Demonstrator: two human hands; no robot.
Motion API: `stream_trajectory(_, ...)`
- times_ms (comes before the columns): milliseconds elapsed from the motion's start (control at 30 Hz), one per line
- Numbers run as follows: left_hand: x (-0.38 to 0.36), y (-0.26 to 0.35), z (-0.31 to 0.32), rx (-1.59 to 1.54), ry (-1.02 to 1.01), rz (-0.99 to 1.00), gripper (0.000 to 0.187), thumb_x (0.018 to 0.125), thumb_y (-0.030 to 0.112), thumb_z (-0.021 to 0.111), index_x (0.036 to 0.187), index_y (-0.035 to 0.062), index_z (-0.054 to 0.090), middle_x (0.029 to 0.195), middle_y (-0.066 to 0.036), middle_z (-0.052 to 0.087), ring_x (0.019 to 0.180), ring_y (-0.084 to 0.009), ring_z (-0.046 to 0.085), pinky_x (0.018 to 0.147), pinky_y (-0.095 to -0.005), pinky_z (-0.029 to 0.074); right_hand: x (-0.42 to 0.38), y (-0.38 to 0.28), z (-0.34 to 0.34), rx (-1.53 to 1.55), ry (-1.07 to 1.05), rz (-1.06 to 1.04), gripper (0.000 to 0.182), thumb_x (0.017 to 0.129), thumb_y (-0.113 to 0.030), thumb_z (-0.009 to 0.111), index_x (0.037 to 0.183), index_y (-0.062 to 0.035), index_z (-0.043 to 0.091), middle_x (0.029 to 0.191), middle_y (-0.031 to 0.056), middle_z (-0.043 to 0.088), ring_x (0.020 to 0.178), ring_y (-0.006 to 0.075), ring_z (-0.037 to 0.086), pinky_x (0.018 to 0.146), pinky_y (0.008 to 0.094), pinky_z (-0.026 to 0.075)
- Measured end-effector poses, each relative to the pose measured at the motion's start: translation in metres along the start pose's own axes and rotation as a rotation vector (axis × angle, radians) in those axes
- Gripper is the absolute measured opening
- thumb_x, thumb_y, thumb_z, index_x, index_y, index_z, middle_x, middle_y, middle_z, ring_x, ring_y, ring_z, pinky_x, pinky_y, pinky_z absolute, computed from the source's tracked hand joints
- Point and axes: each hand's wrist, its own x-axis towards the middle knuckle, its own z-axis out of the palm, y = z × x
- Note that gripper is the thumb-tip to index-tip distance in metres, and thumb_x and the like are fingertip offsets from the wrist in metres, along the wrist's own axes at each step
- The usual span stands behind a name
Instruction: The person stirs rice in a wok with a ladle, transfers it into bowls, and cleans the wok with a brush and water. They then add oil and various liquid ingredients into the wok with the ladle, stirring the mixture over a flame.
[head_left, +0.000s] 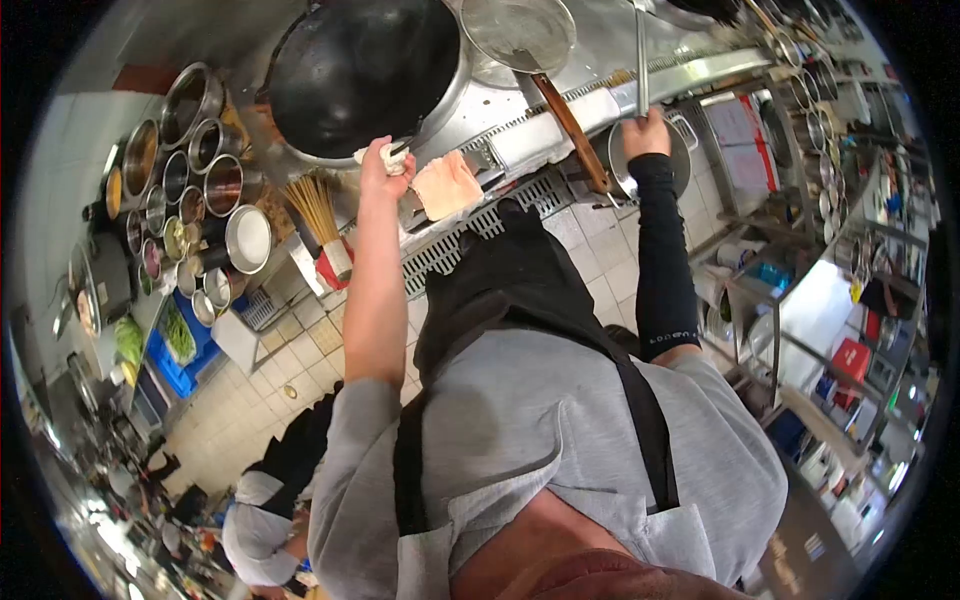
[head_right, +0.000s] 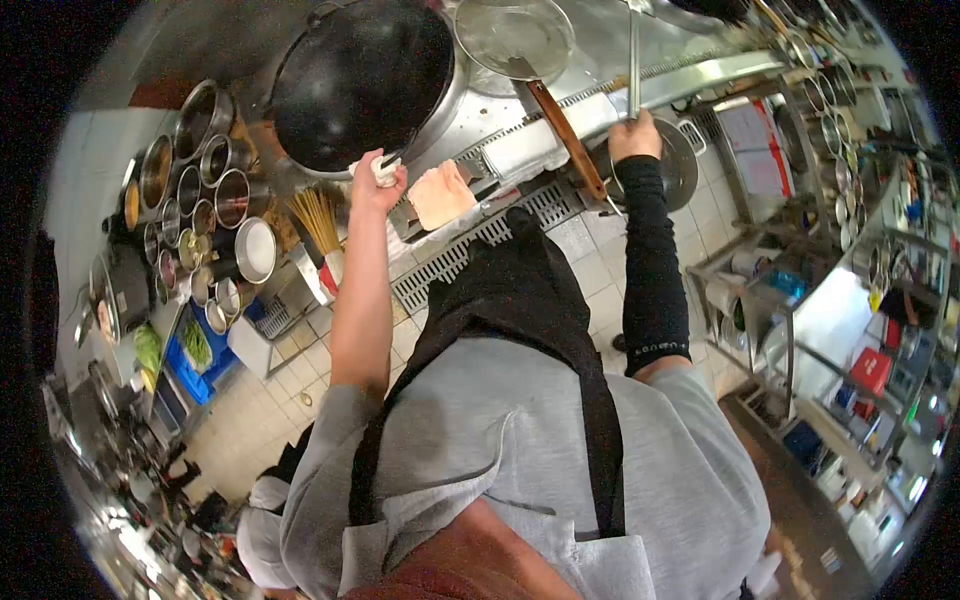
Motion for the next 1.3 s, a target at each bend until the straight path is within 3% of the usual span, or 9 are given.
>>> stream_trajectory(33,-0.007,-0.005,0.011,-0.043,0.054,0.073,0.019,0.085,0.018,0.067,0.093,0.0072,0.053,0.079,-0.011,0.057,0.061,-0.025,0.057,0.047,-0.0277,0.045,-0.021,-0.003,0.02,-0.347,0.208,-0.137,0.028,0.088,-0.012,0.061,0.111,0.0045,0.06,0.07,0.0054,0.058,0.05,0.0157,0.055,0.044,0.0334,0.044)
stream_trajectory(67,-0.004,-0.007,0.014,-0.05,0.018,0.087,0.019,0.085,0.018,0.066,0.093,0.0071,0.053,0.079,-0.011,0.057,0.061,-0.0252,0.057,0.046,-0.0278,0.045,-0.031,-0.008,0.02,0.024,0.086,-0.002,0.025,0.086,-0.011,0.063,0.104,0.0058,0.059,0.069,0.0074,0.06,0.049,0.0166,0.056,0.045,0.0336,0.045)
stream_trajectory(500,-0.004,-0.026,-0.005,-0.086,-0.093,0.199,0.018,0.086,0.013,0.065,0.095,0.0051,0.051,0.081,-0.011,0.057,0.064,-0.028,0.06,0.045,-0.0286,0.043,-0.096,-0.013,0.036,-0.296,0.182,-0.201,0.024,0.089,-0.012,0.065,0.109,0.0,0.061,0.063,-0.0001,0.051,0.047,0.0095,0.048,0.04,0.0274,0.036)
stream_trajectory(633,0.003,-0.017,0.004,-0.069,-0.071,0.198,0.021,0.088,0.017,0.065,0.098,0.0046,0.05,0.082,-0.012,0.058,0.065,-0.0271,0.059,0.047,-0.0295,0.044,-0.123,-0.029,0.039,0.392,-0.105,0.04,0.02,0.092,-0.011,0.064,0.108,-0.002,0.057,0.061,-0.001,0.048,0.04,0.0079,0.04,0.035,0.0263,0.03)
stream_trajectory(733,0.0,-0.017,0.0,-0.064,-0.163,0.174,0.029,0.093,0.029,0.065,0.1,0.0039,0.05,0.083,-0.012,0.059,0.066,-0.0267,0.058,0.049,-0.0306,0.045,-0.117,0.011,0.049,-0.388,0.083,-0.203,0.036,0.089,-0.016,0.067,0.12,0.0018,0.06,0.069,0.0014,0.057,0.051,0.0107,0.051,0.044,0.0278,0.04)
stream_trajectory(867,-0.055,-0.026,-0.015,0.083,-0.125,0.185,0.038,0.097,0.043,0.062,0.098,0.0061,0.056,0.079,-0.009,0.06,0.065,-0.0253,0.06,0.048,-0.031,0.043,-0.097,0.058,0.073,-0.51,0.037,-0.189,0.041,0.084,-0.021,0.069,0.118,0.0021,0.062,0.072,0.0077,0.062,0.059,0.019,0.06,0.056,0.0346,0.049)
stream_trajectory(1000,-0.118,-0.075,-0.039,0.801,-0.204,0.135,0.04,0.098,0.047,0.059,0.099,0.0071,0.062,0.079,-0.003,0.066,0.06,-0.0146,0.062,0.044,-0.0272,0.041,-0.049,0.132,0.099,-0.974,0.161,-0.374,0.047,0.083,-0.024,0.07,0.123,-0.0023,0.059,0.085,0.0221,0.068,0.08,0.0437,0.065,0.075,0.0466,0.052)
stream_trajectory(1133,-0.14,-0.156,-0.021,1.73,-0.595,0.139,0.069,0.097,0.061,0.05,0.118,-0.0041,0.057,0.102,-0.018,0.068,0.092,-0.0302,0.069,0.079,-0.0401,0.055,-0.108,0.094,0.098,-1.13,0.171,-0.756,0.043,0.085,-0.017,0.07,0.122,0.0014,0.059,0.107,0.023,0.061,0.099,0.0438,0.059,0.088,0.0462,0.049)
stream_trajectory(1300,-0.071,-0.214,-0.073,2.112,-0.332,0.031,0.081,0.095,0.062,0.052,0.132,-0.01,0.048,0.126,-0.029,0.061,0.117,-0.0406,0.061,0.101,-0.0462,0.047,-0.203,0.176,0.036,-0.926,-0.643,-0.115,0.029,0.09,-0.019,0.067,0.115,-0.0036,0.065,0.114,0.0196,0.06,0.098,0.0361,0.063,0.09,0.0455,0.05)
